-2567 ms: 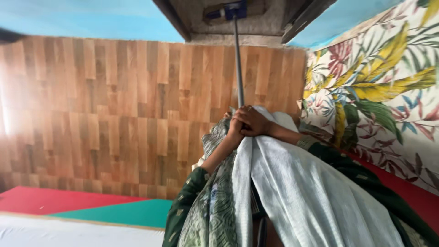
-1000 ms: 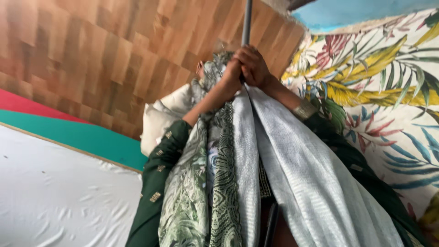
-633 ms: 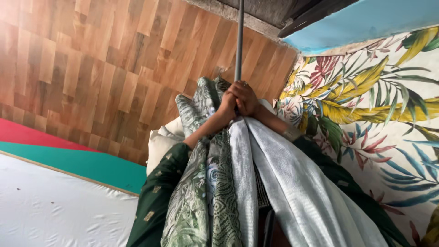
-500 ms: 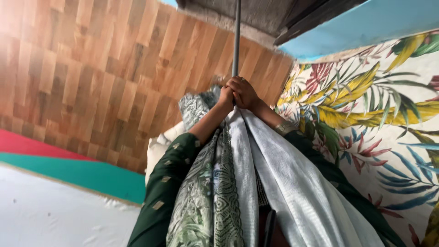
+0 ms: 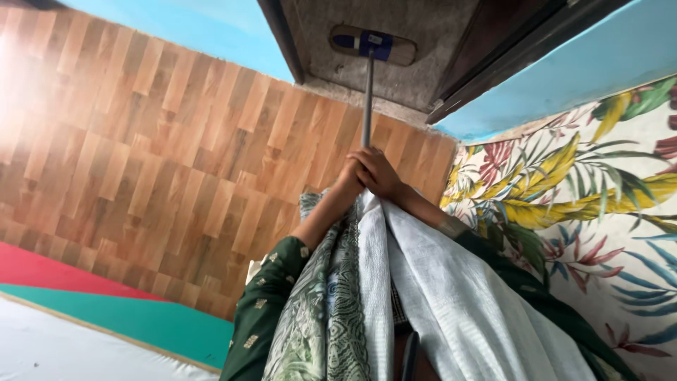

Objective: The person is mopping the floor with a mop, moving between a tiled bathroom and an adjacent room with wood-patterned flooring.

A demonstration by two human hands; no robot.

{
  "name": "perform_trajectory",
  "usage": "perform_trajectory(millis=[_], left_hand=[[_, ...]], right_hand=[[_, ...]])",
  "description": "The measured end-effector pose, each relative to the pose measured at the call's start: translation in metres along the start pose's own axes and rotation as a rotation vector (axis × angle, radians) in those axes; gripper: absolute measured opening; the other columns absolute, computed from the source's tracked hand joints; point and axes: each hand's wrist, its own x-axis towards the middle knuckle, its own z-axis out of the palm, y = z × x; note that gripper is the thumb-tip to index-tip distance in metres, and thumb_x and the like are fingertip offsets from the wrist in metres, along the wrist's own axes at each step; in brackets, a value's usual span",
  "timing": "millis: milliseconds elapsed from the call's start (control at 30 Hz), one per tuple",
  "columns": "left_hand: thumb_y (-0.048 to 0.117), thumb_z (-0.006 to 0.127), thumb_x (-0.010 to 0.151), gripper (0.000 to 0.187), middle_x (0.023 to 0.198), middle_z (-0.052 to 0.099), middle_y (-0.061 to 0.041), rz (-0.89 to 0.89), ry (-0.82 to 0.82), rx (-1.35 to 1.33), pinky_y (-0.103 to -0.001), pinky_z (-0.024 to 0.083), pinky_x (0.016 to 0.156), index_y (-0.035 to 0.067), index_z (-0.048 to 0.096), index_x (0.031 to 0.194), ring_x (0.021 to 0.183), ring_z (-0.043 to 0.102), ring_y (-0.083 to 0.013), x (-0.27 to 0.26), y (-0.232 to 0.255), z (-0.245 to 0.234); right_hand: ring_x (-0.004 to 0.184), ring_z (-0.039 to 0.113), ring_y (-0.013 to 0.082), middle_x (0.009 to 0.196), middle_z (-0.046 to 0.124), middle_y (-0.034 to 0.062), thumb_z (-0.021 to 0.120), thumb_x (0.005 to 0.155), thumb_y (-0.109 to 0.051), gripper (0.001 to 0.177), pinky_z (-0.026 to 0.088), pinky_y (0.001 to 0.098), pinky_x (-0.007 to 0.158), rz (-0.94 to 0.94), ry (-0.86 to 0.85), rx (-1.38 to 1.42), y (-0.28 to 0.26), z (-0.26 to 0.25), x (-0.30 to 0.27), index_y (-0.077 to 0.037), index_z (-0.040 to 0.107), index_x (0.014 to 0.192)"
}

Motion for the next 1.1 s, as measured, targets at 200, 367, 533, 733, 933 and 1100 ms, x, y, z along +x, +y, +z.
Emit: perform_trajectory(millis=[200,367,533,733,933,1100], left_hand=[[0.028,0.05,0.101,0.021,0.07,0.06,-0.008,-0.157,0.261,0.001,-0.035,0.044,0.042,0.01,0.058,0.094,0.056,0.057,-0.021,-0.032,-0.053,0.001],[0.025,0.048,0.099,0.018,0.065,0.058,-0.007,-0.069,0.337,0.081,-0.033,0.042,0.041,0.012,0.061,0.096,0.05,0.055,-0.0195,-0.048,-0.046,0.006],[0.023,0.049,0.102,0.02,0.064,0.059,-0.009,-0.097,0.388,0.064,-0.035,0.043,0.04,0.008,0.061,0.096,0.049,0.056,-0.0208,-0.028,-0.027,0.01],[0.02,0.048,0.099,0.025,0.064,0.065,-0.013,-0.051,0.393,0.212,-0.039,0.05,0.041,0.003,0.065,0.093,0.05,0.062,-0.0253,0.066,-0.007,-0.003],[0.027,0.053,0.106,0.022,0.073,0.064,-0.008,0.02,0.22,-0.086,-0.035,0.047,0.044,0.01,0.066,0.1,0.056,0.06,-0.0205,0.085,-0.004,0.0],[0.029,0.049,0.103,0.022,0.087,0.067,-0.01,-0.052,0.147,-0.163,-0.038,0.055,0.057,0.012,0.063,0.104,0.076,0.067,-0.0231,0.064,-0.019,0.018]], right_hand=[[0.124,0.056,0.0437,0.132,0.056,0.0243,0.052,0.098,-0.057,0.069,0.044,0.0515,0.107,-0.117,-0.116,0.041,-0.007,-0.001,-0.034,0.0,0.055,0.138],[0.111,0.061,0.0402,0.125,0.057,0.0227,0.057,0.089,-0.068,0.079,0.051,0.0485,0.094,-0.106,-0.189,0.124,0.026,0.019,-0.037,-0.002,0.058,0.133],[0.109,0.062,0.0414,0.123,0.058,0.021,0.055,0.087,-0.075,0.087,0.053,0.0498,0.093,-0.138,-0.117,0.14,0.059,0.023,-0.021,-0.002,0.058,0.134],[0.112,0.058,0.0438,0.121,0.057,0.0214,0.06,0.084,-0.077,0.09,0.049,0.0524,0.099,-0.121,-0.179,0.09,0.11,0.0,0.02,-0.002,0.057,0.134],[0.116,0.058,0.0439,0.124,0.056,0.0227,0.06,0.096,-0.062,0.073,0.048,0.0505,0.103,-0.079,-0.224,0.104,0.101,-0.021,0.031,0.0,0.055,0.133],[0.119,0.058,0.0456,0.126,0.057,0.0255,0.052,0.101,-0.057,0.068,0.048,0.0498,0.105,-0.107,-0.143,0.016,0.064,-0.044,0.018,0.003,0.058,0.132]])
